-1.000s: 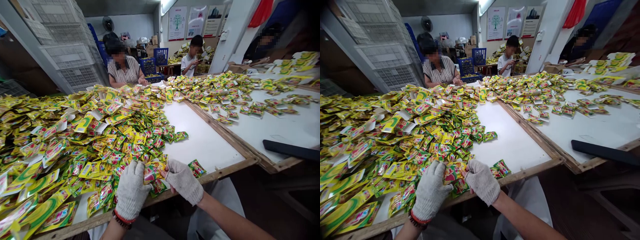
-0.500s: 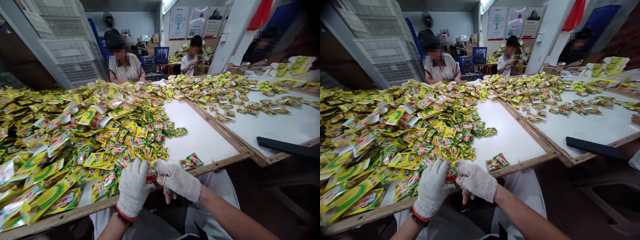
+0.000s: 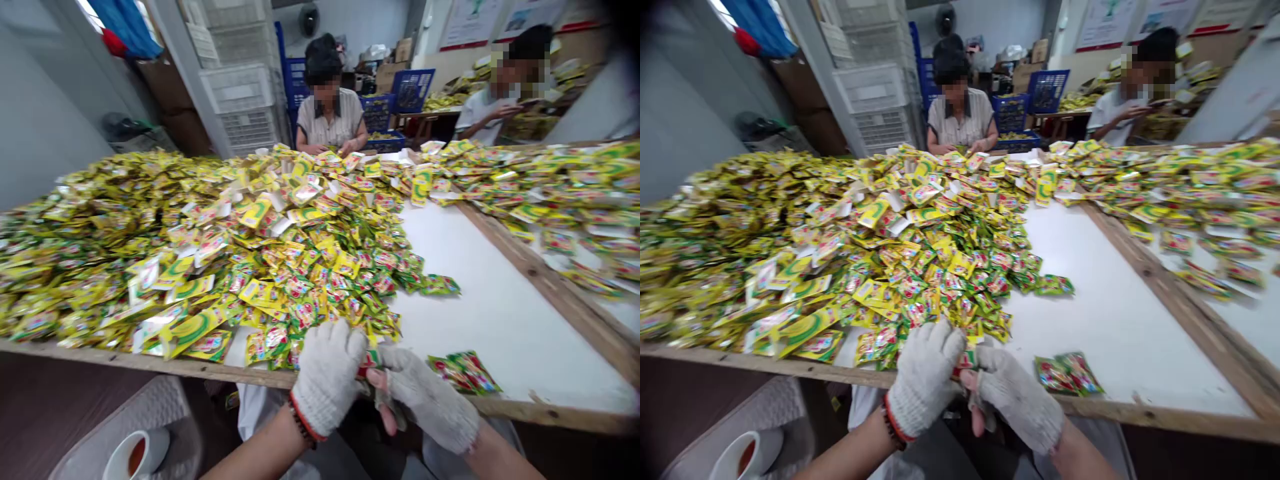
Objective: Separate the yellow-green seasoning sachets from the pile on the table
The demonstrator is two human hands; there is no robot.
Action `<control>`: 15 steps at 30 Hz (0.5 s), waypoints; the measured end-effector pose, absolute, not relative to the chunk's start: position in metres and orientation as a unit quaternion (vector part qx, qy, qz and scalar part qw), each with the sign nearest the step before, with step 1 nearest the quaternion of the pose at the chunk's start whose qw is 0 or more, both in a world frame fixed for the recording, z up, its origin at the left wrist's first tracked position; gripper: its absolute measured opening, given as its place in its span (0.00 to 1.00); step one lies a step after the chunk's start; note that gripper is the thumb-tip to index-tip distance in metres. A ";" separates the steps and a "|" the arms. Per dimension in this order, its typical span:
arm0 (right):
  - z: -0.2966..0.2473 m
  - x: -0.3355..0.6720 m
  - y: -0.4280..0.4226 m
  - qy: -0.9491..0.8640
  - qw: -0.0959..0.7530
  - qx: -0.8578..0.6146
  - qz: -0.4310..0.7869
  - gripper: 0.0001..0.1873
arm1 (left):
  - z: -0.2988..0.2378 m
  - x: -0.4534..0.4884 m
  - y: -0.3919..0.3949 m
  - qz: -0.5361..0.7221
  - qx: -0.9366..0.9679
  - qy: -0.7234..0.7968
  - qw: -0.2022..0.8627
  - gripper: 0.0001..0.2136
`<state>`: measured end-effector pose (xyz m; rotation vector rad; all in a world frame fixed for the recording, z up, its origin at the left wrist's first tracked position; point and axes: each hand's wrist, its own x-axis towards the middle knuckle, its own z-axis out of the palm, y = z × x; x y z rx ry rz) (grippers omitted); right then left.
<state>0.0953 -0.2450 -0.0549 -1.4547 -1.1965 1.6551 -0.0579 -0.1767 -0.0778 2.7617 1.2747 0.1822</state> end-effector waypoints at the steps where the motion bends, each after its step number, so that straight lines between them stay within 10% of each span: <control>1: -0.057 0.094 -0.245 -0.462 0.299 -0.573 0.607 0.25 | -0.075 -0.060 -0.176 0.059 0.911 0.400 0.079 0.24; 8: -0.083 0.093 -0.236 -0.419 0.277 -0.651 0.569 0.29 | -0.059 -0.098 -0.162 0.124 0.759 0.458 0.446 0.23; 15: -0.097 0.090 -0.214 -0.489 0.214 -0.712 0.457 0.24 | -0.063 -0.136 -0.157 0.156 0.709 0.493 0.480 0.28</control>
